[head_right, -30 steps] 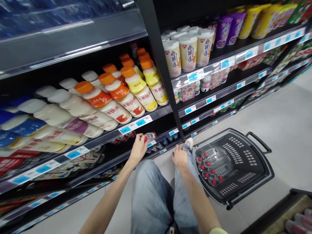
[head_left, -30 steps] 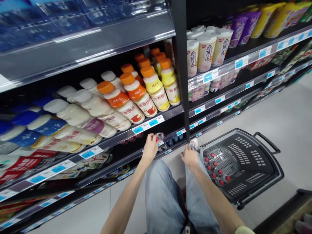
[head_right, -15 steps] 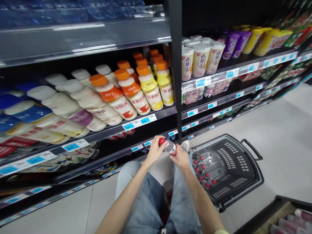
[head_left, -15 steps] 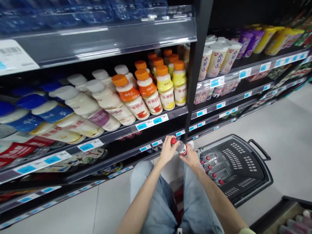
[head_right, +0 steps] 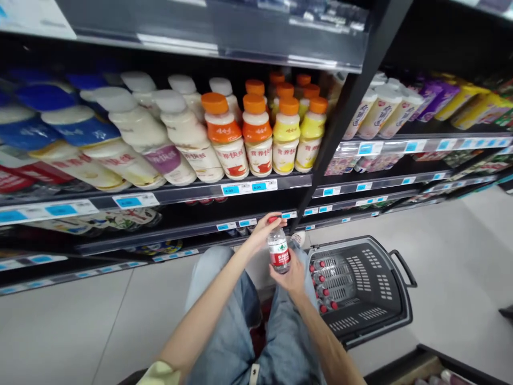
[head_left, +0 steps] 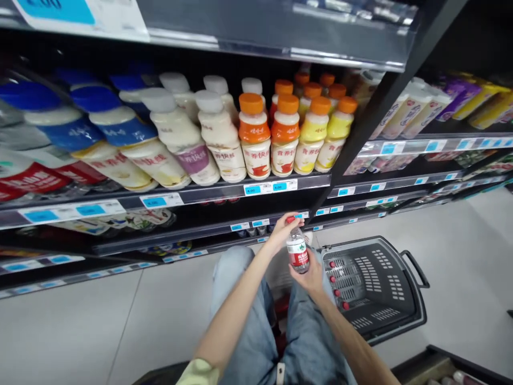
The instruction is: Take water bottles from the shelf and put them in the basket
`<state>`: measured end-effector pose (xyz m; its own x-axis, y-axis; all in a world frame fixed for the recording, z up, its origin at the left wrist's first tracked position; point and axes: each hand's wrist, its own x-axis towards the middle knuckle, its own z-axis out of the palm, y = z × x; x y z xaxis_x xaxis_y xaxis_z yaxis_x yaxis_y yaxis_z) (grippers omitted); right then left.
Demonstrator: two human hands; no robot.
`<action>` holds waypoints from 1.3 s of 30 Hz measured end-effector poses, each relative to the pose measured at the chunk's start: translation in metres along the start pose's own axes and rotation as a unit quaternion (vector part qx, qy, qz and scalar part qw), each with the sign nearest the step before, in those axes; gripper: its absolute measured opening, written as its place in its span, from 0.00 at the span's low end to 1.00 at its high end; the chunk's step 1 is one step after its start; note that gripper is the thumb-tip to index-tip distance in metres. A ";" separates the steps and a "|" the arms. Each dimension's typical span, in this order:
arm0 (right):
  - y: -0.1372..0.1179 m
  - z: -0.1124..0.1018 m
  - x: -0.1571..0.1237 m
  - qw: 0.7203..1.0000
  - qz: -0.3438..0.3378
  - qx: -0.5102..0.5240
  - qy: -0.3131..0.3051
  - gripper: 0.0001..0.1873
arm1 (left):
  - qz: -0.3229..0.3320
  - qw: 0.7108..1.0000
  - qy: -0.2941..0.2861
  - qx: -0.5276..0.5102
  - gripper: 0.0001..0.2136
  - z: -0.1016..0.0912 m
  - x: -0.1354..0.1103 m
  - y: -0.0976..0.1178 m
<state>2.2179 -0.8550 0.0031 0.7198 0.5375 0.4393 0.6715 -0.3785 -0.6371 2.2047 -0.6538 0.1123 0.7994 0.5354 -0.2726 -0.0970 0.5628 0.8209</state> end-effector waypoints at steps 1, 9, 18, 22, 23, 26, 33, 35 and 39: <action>-0.002 0.000 0.001 1.000 0.004 -0.001 0.007 0.39 | -0.008 1.000 0.006 -0.004 0.24 0.000 0.002 -0.001; -0.007 0.009 0.022 0.999 0.029 0.026 -0.002 0.38 | -0.004 0.994 0.108 -0.002 0.18 0.005 0.016 -0.003; -0.004 0.009 0.018 0.999 -0.003 0.043 -0.028 0.39 | -0.026 0.997 0.065 -0.015 0.18 0.009 0.013 0.003; -0.003 0.007 0.022 0.999 0.010 0.047 -0.003 0.39 | 0.001 0.997 0.076 -0.013 0.18 0.009 0.011 0.005; -0.002 0.007 0.024 0.999 0.021 0.048 0.000 0.38 | 0.008 0.996 0.087 -0.017 0.18 0.009 0.011 0.005; -0.001 0.004 0.028 0.998 0.053 0.047 0.002 0.34 | 0.009 0.991 0.126 -0.033 0.16 0.008 0.012 0.005; -0.005 0.004 0.030 0.995 0.080 0.050 0.012 0.30 | 0.001 0.984 0.173 -0.050 0.15 0.006 0.016 0.002; -0.006 0.005 0.030 0.996 0.075 0.053 0.015 0.31 | 0.007 0.984 0.173 -0.049 0.14 0.006 0.016 0.002; -0.007 0.005 0.028 0.995 0.077 0.066 0.009 0.35 | 0.021 0.986 0.159 -0.040 0.17 0.004 0.015 0.003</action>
<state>2.2323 -0.8340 0.0170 0.8160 0.4673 0.3403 0.5251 -0.3531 -0.7743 2.2193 -0.6467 0.1127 0.5679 0.7233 -0.3928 -0.1830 0.5762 0.7965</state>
